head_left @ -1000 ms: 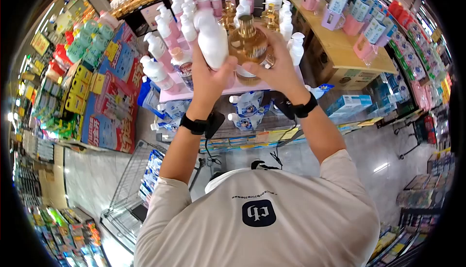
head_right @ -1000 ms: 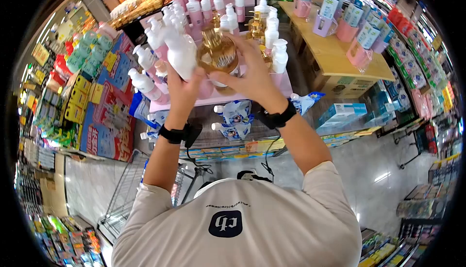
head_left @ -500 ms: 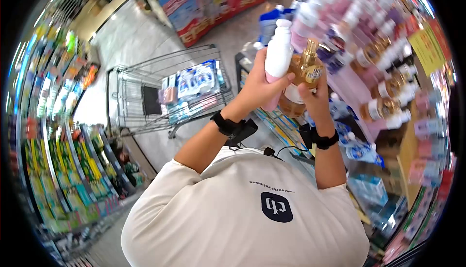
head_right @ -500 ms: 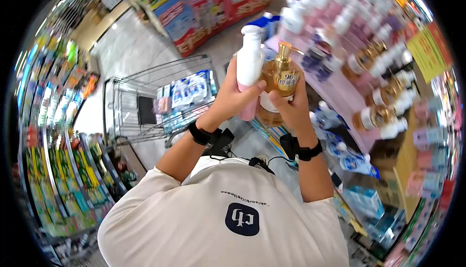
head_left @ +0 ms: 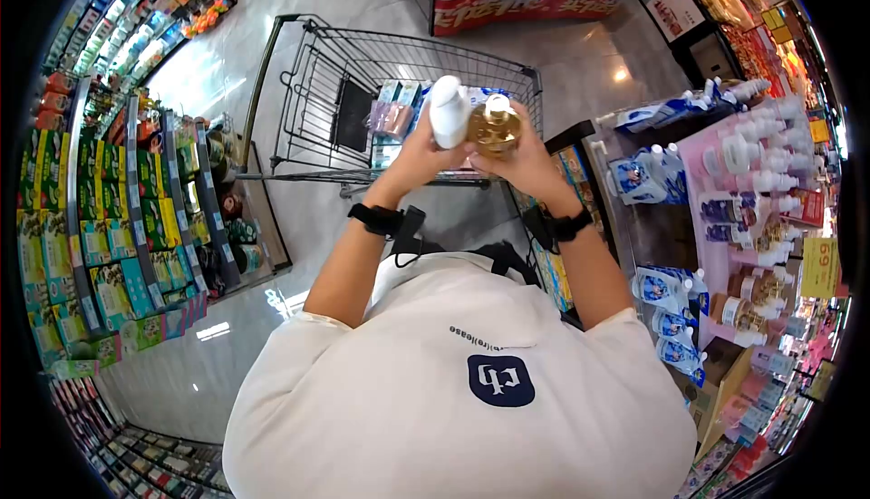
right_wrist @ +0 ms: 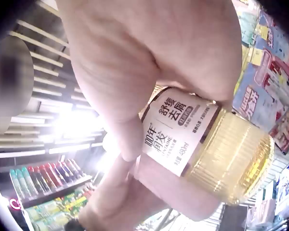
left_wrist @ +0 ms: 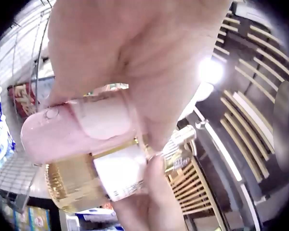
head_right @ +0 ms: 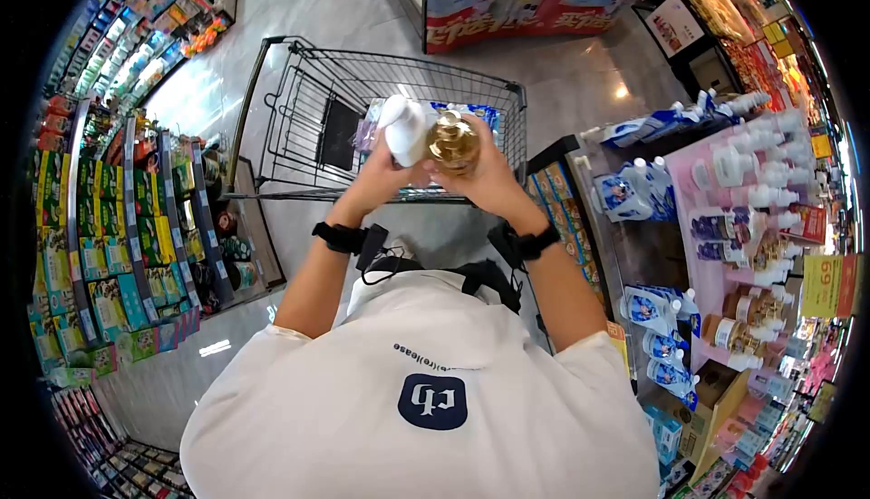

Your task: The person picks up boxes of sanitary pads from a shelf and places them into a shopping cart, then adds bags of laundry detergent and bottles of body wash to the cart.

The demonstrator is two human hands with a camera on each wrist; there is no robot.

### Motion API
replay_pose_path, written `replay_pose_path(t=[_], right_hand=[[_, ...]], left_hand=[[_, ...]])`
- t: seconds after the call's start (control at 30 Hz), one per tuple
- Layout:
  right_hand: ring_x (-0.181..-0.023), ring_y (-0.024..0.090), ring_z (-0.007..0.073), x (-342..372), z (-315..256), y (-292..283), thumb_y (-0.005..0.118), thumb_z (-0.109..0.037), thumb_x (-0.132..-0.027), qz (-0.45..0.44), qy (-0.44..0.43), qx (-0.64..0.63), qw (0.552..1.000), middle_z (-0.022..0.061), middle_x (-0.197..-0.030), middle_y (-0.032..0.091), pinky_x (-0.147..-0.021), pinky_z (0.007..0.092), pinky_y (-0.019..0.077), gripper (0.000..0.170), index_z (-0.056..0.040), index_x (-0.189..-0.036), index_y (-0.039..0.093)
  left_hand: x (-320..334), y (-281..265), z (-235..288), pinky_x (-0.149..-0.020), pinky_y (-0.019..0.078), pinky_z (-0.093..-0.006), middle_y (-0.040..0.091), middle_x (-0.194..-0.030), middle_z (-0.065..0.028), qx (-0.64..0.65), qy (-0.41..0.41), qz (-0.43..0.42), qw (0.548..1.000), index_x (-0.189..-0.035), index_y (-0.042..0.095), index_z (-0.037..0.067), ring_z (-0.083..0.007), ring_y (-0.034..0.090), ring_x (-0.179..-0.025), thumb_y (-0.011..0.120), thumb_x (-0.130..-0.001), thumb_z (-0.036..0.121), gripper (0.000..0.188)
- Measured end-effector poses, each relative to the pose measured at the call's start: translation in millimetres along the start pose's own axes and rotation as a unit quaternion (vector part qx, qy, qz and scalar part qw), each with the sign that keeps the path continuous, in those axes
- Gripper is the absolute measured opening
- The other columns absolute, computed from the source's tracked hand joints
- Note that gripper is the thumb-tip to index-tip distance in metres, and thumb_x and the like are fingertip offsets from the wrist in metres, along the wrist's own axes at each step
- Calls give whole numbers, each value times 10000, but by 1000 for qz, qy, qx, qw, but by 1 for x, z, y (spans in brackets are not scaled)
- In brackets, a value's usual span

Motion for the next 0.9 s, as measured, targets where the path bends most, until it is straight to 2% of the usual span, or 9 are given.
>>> replay_pose_path(t=[0.03, 0.1, 0.13, 0.33, 0.57, 0.63, 0.7, 0.77, 0.9], right_hand=[[-1146, 584, 234, -19, 21, 18, 863, -193, -728, -11, -40, -19, 999, 135, -1260, 558, -975, 340, 481, 865, -75, -1390, 319], [-1158, 575, 227, -48, 33, 48, 877, -236, -712, -20, -26, 33, 999, 135, -1264, 558, -977, 344, 480, 865, -62, -1370, 343], [-1159, 572, 223, -65, 51, 63, 882, -251, -704, -42, -13, 19, 999, 137, -1267, 555, -976, 343, 478, 867, -56, -1362, 352], [-1130, 578, 191, -157, 165, 148, 881, -250, -709, -156, -2, -12, 988, 127, -1241, 563, -946, 330, 484, 851, -25, -1343, 359], [-1179, 544, 235, -208, 313, 226, 864, -203, -719, -305, 24, -88, 948, 135, -1244, 537, -981, 353, 453, 787, -22, -1312, 380], [-1194, 518, 262, -220, 343, 242, 887, -165, -660, -328, 69, -122, 934, 132, -1256, 516, -1015, 369, 418, 822, -41, -1318, 411], [-1227, 477, 290, -230, 359, 250, 895, -145, -619, -324, -12, -16, 946, 148, -1254, 496, -1047, 379, 377, 850, -71, -1329, 434], [-1221, 474, 314, -241, 372, 266, 897, -146, -589, -333, -23, -49, 942, 141, -1246, 498, -1052, 384, 369, 844, -77, -1315, 472], [-1205, 517, 291, -263, 374, 279, 873, -86, -609, -403, -10, -12, 915, 118, -1235, 574, -1038, 394, 393, 786, -72, -1304, 505]], left_hand=[[2, -19, -12, -897, 494, -312, 554, -1219, -78, 33, -56, 13, 998, -1374, 382, 51, -164, 560, -1073, 794, -796, 120, 713], [4, -51, -26, -906, 489, -314, 601, -1177, -45, -43, -38, 69, 996, -1313, 472, 32, -148, 567, -1071, 757, -827, 67, 564], [2, -72, -52, -912, 494, -327, 604, -1185, -55, -98, -47, 95, 990, -1314, 474, 36, -160, 576, -1078, 758, -819, 59, 571], [-9, -166, -171, -931, 489, -342, 612, -1194, -72, -23, -172, 154, 973, -1318, 470, 36, -184, 586, -1099, 751, -794, 24, 595], [-1, -209, -306, -860, 510, -325, 654, -1129, -77, 39, -389, 287, 875, -1220, 567, 19, -194, 626, -1031, 759, -683, -44, 574], [6, -210, -345, -861, 508, -331, 659, -1127, -101, 39, -397, 316, 861, -1232, 559, 22, -215, 633, -1038, 779, -682, 18, 592], [11, -208, -368, -760, 504, -313, 648, -1033, -63, -30, -354, 416, 837, -1181, 570, 2, -182, 626, -946, 725, -725, -28, 483], [16, -209, -382, -759, 504, -306, 634, -1041, -68, -37, -382, 472, 793, -1156, 565, 16, -186, 620, -930, 699, -728, -70, 457], [19, -198, -388, -806, 495, -282, 607, -1098, -60, 121, -369, 523, 759, -1214, 524, 39, -183, 606, -980, 636, -764, -97, 483]])
Point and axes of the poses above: each hand's wrist, its own x-axis away from the middle knuckle, its own y-axis out of the palm, z = x × y, the point moved 2 cm from there along -x, towards the middle knuckle
